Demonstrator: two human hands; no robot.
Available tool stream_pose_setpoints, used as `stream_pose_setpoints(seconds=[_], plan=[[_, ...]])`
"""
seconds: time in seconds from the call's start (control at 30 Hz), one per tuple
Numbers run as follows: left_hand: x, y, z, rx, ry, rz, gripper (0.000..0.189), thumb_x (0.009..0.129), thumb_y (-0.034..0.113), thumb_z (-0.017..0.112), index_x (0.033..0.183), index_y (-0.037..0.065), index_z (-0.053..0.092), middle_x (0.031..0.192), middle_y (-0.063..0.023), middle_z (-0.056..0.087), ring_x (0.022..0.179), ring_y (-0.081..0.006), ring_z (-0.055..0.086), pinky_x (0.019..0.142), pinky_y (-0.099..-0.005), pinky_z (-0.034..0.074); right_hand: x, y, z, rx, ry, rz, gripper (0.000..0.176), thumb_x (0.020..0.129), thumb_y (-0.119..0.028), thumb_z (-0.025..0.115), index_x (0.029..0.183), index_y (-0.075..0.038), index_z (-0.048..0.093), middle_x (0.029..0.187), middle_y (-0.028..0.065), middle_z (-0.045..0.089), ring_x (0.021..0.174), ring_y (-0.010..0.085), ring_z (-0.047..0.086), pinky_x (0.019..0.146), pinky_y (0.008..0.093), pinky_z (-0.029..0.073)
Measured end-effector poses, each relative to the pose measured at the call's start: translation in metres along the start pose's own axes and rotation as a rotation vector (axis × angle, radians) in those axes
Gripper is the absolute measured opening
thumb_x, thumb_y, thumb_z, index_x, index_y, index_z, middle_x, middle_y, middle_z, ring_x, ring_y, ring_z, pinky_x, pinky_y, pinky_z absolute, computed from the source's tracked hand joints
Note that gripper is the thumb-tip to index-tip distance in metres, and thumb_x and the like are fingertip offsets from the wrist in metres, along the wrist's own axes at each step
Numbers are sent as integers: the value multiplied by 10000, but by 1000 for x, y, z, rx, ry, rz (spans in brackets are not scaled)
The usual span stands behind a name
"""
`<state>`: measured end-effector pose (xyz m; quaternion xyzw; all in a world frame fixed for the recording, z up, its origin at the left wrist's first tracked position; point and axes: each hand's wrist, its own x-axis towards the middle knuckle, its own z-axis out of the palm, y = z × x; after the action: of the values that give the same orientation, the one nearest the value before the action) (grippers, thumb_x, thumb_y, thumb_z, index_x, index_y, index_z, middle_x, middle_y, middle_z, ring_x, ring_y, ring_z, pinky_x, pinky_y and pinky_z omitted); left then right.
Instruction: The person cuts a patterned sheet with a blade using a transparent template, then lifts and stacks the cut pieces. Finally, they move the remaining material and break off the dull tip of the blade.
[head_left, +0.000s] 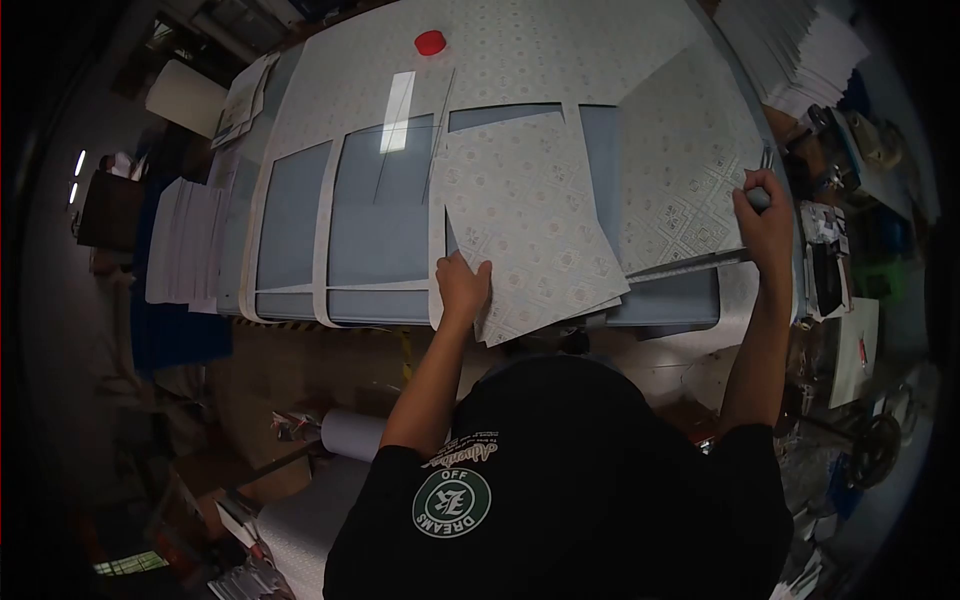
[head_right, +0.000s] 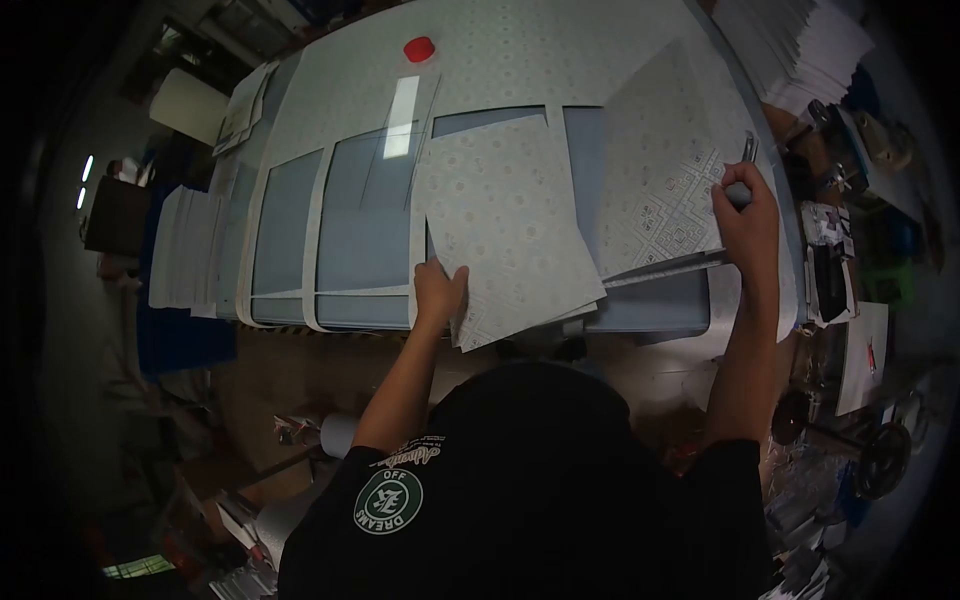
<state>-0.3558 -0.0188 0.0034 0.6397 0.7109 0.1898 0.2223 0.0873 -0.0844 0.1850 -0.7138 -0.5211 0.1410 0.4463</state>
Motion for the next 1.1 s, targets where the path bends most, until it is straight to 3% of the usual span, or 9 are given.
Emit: stream_pose_setpoints(seconds=[0.33,0.43,0.57,0.67,0.73,0.8,0.87,0.97,1.1], plan=[[27,-3,-1,-150,-59,-82,643,704,225,856,1194,-88,583,1144,-277,642,1007,-360,665,881,-441,545,1,-95,3,406,-10,-487,201,888,44,708,913,-45,531,1203,138,636,1046,125,593,955,287,441],[41,-12,-3,-425,-323,-160,633,767,253,832,1238,-84,576,1174,-217,673,1012,-272,678,872,-405,549,-15,-75,24,710,-14,-449,258,881,55,706,902,-56,474,1262,202,628,1111,171,583,1010,310,421],[42,-25,21,-1359,-384,-373,740,1009,616,473,1345,-39,550,1310,-176,633,1174,-257,622,991,-397,493,-31,-10,83,624,-122,-154,220,909,2,698,936,-65,490,1245,165,627,1106,185,580,1003,321,428],[36,-25,25,-1521,-296,-327,914,984,742,311,1479,-19,417,1461,-183,527,1321,-266,529,1092,-419,422,-76,46,137,395,-276,98,193,923,-53,688,975,-58,502,1160,133,631,1095,190,585,962,313,447],[24,-8,2,-1670,-663,-314,996,958,788,239,1566,-1,252,1569,-178,404,1408,-281,442,1146,-437,368,-108,84,172,206,-300,37,189,912,-57,683,982,-46,507,1085,143,639,1079,194,604,925,311,466],[28,-13,16,-1757,-756,-234,883,996,681,414,1544,1,281,1520,-183,459,1364,-297,484,1127,-443,386,-127,95,191,120,-315,82,178,908,-55,676,968,-38,509,1059,163,640,1050,212,622,907,326,482],[19,-7,20,-1124,-453,-225,679,987,382,645,1476,-2,373,1422,-195,538,1308,-304,526,1103,-416,411,-135,94,199,29,-324,141,168,904,-53,670,954,-30,510,1033,183,642,1021,230,640,888,340,497],[11,13,3,-818,-263,-176,594,890,77,698,1405,-26,419,1326,-193,590,1243,-305,567,1074,-393,436,-126,81,191,23,-138,-88,152,915,-79,652,974,-17,525,1020,206,631,922,325,649,831,395,520],[19,45,-46,-545,-134,130,622,856,61,678,1419,-26,430,1297,-222,629,1202,-335,615,1030,-389,473,-97,125,160,-450,-164,49,211,922,-167,651,1006,4,560,1032,262,584,890,445,619,791,502,523]])
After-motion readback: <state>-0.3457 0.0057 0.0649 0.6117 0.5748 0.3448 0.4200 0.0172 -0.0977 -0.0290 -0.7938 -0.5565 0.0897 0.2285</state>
